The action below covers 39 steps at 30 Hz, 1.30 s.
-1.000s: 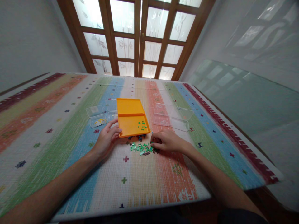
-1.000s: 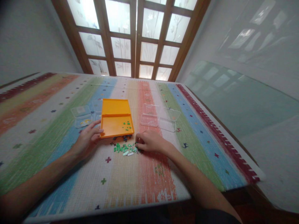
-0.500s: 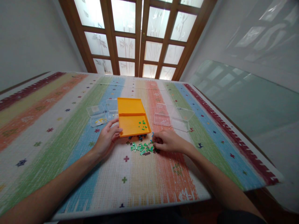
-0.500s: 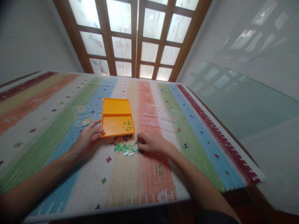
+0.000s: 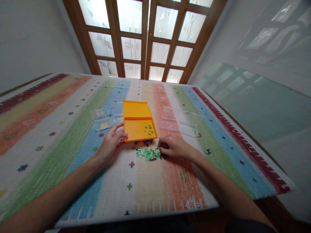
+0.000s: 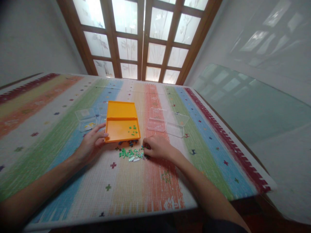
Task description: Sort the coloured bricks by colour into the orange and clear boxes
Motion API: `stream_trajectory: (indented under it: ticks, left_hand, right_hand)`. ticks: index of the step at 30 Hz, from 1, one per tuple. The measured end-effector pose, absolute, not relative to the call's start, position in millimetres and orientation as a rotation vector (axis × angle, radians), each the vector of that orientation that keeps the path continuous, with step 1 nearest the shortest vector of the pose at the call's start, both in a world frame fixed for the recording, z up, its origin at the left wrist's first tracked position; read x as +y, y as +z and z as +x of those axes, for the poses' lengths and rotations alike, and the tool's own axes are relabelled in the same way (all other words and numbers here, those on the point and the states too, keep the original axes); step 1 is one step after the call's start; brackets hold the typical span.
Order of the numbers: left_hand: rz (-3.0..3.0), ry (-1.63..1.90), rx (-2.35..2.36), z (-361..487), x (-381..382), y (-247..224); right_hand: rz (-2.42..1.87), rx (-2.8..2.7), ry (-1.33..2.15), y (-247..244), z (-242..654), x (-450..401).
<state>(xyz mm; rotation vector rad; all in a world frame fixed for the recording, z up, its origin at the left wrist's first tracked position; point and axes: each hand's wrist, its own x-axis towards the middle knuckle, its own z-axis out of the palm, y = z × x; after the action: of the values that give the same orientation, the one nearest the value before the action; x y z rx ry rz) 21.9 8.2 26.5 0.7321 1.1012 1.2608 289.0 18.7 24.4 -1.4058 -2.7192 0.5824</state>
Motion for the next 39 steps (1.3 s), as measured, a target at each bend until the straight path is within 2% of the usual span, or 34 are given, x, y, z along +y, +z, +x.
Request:
stream_trajectory:
  ticks: [19, 39]
  left_hand:
    - [0.762, 1.262, 1.091, 21, 9, 24]
    - [0.77, 1.269, 1.085, 21, 9, 22]
  right_hand:
    - [-1.307, -2.797, 0.599, 35, 298, 17]
    - [-1.245, -2.749, 0.559, 19, 290, 14]
